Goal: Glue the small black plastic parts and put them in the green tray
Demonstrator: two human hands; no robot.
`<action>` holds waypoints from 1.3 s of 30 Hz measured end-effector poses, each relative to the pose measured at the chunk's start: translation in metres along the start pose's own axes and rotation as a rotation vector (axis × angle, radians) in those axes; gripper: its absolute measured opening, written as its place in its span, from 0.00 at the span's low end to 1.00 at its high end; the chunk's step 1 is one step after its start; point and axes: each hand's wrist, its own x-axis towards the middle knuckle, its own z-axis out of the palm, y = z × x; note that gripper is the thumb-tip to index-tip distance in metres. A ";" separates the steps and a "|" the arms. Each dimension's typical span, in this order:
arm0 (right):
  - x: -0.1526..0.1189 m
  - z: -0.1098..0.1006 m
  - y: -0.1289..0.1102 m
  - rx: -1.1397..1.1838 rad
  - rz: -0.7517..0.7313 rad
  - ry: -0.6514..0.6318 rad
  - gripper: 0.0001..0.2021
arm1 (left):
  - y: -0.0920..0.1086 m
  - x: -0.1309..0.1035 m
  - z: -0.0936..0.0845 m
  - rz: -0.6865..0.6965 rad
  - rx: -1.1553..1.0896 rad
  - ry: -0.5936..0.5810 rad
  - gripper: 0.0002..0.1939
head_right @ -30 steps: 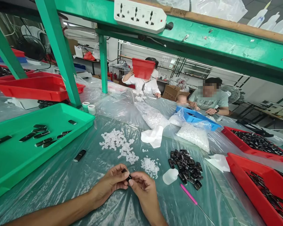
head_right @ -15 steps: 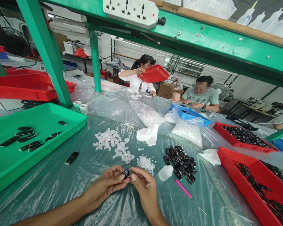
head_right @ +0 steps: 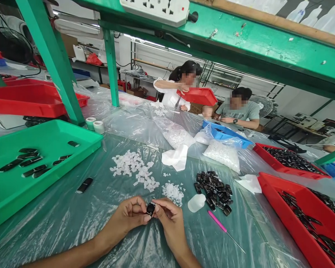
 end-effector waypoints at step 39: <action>-0.002 -0.004 0.000 -0.250 -0.121 -0.167 0.13 | 0.008 -0.001 -0.004 0.021 0.334 0.034 0.16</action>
